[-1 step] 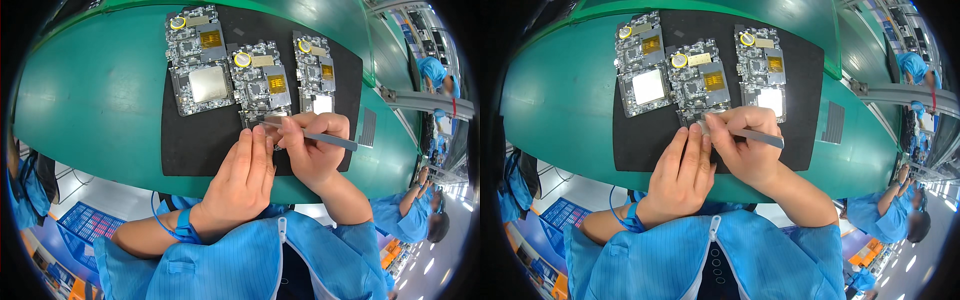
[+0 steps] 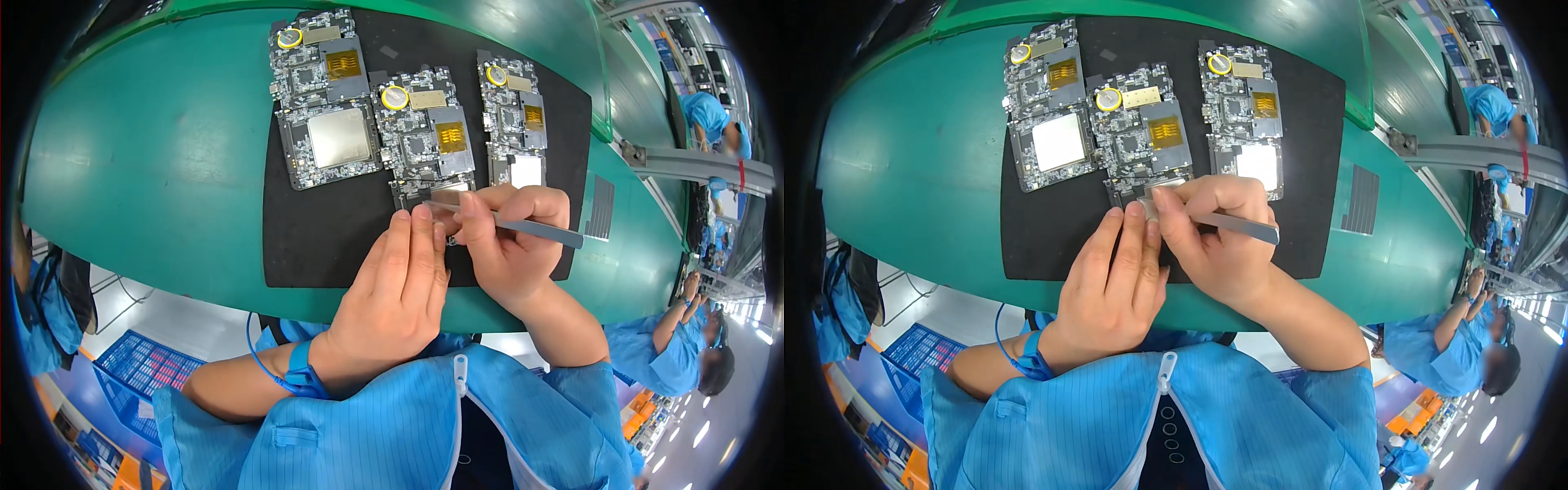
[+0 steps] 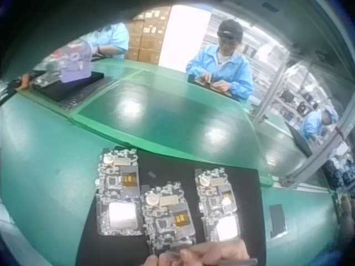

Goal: The person uses tweezers to pick up small metallic strips from a tray and places them onto specific areas of circuit boards. The person repeats this process for multiple boards, carefully aligning the strips before moving the boards along the assembly line.

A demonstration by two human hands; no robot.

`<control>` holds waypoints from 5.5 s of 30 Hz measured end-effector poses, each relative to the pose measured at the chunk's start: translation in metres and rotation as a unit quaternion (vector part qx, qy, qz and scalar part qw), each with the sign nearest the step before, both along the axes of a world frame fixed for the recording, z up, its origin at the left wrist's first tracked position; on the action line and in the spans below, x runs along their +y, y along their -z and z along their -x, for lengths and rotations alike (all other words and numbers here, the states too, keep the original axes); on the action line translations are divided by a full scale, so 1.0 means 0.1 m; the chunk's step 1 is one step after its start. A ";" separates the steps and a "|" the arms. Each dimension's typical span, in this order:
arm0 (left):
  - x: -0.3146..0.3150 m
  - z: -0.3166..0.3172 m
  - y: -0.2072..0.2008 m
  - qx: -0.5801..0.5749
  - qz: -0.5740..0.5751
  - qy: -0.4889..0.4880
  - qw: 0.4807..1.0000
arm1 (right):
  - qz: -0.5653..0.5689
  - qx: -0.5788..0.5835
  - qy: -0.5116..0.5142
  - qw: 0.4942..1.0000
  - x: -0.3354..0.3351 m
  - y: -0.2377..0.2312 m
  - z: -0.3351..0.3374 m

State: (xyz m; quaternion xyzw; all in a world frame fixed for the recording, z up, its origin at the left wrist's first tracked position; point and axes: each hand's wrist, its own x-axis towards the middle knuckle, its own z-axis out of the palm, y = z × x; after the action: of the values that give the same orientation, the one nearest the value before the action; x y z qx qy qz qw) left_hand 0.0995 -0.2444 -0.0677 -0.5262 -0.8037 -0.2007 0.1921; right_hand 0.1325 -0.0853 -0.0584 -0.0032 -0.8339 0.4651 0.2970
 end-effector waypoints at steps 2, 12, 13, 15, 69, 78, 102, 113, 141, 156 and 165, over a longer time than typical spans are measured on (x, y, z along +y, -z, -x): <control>-0.03 0.02 0.00 0.003 -0.007 -0.001 1.000 | 0.027 -0.002 0.000 1.000 0.01 -0.01 0.00; -0.06 0.33 -0.30 -0.233 -0.008 0.084 0.969 | 0.306 0.041 0.091 0.947 0.25 -0.35 -0.08; -0.08 0.36 -0.33 -0.234 0.002 0.090 0.968 | 0.335 0.056 0.108 0.934 0.38 -0.44 -0.13; -0.14 0.41 -0.39 -0.242 0.029 0.105 0.964 | 0.368 0.070 0.149 0.915 0.78 -0.52 -0.38; -0.57 0.74 -0.18 -0.156 0.008 -0.079 0.985 | 0.298 -0.154 0.085 0.938 -0.59 -0.32 1.05; -0.56 0.78 -0.12 -0.140 0.004 -0.075 0.987 | 0.293 -0.138 0.110 0.940 -0.64 -0.27 1.07; -0.57 0.93 -0.25 -0.234 -0.023 -0.039 0.971 | 0.232 -0.121 0.104 0.960 -0.66 -0.24 1.07; -0.65 0.69 -0.11 -0.217 -0.017 -0.083 0.972 | 0.238 -0.071 0.049 0.968 -0.73 -0.24 1.02; -1.17 1.11 -0.31 -0.404 -0.122 -0.117 0.899 | 0.260 -0.129 0.151 0.945 0.84 -0.70 -0.30; -0.56 1.83 -0.50 -0.729 -0.167 -0.097 0.656 | 0.118 -0.375 0.224 0.892 1.13 -0.38 -0.50; 0.36 1.23 -1.28 -0.763 -0.007 0.101 0.638 | 0.098 -0.315 0.370 0.868 1.67 -0.58 -1.75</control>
State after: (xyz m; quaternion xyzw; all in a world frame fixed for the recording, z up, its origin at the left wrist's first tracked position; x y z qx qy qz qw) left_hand -0.0233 -0.2088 0.0601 -0.2629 -0.6049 -0.5545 -0.5075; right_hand 0.3072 0.0817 -0.0002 -0.4872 -0.7709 0.3750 0.1666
